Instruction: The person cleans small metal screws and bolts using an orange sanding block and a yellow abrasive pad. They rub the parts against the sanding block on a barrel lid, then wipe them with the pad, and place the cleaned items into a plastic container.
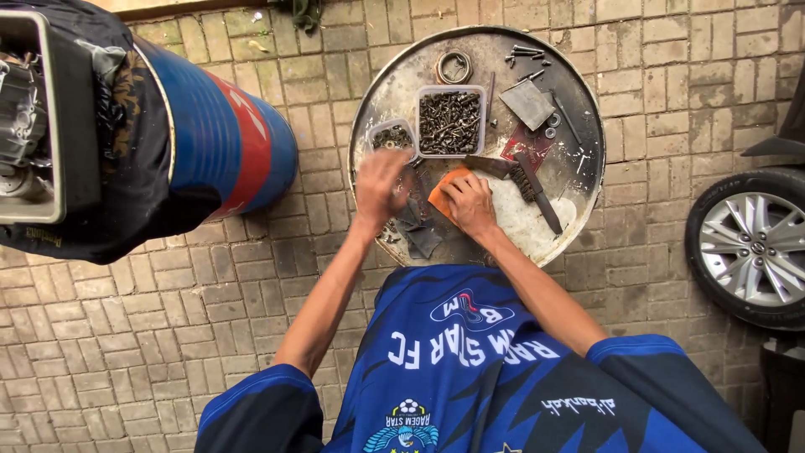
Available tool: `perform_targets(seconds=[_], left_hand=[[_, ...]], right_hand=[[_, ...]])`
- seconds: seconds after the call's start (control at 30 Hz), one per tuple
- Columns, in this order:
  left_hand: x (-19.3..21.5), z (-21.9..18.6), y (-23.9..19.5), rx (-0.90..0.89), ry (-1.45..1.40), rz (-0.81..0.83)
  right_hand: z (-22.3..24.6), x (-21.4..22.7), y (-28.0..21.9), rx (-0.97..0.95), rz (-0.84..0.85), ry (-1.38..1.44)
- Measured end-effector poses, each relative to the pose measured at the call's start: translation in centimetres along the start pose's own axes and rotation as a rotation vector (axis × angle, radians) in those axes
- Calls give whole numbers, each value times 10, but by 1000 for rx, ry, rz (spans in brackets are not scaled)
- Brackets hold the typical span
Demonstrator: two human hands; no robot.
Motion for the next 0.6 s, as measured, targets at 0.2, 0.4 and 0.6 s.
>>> perform_targets(seconds=[0.2, 0.4, 0.6], left_hand=[[-44, 127, 12, 259, 409, 446], [-47, 84, 41, 376, 428, 492], [-42, 96, 11, 869, 216, 302]], right_hand=[[-26, -21, -6, -117, 95, 348], [-70, 68, 7, -360, -58, 405], [-153, 102, 5, -512, -330, 138]])
Point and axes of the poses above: each hand's wrist, its own y-axis towards the middle knuckle, its own x-axis out of the back of the hand, z = x × y, the point moved 7 cm from there along y, towards the middle knuckle
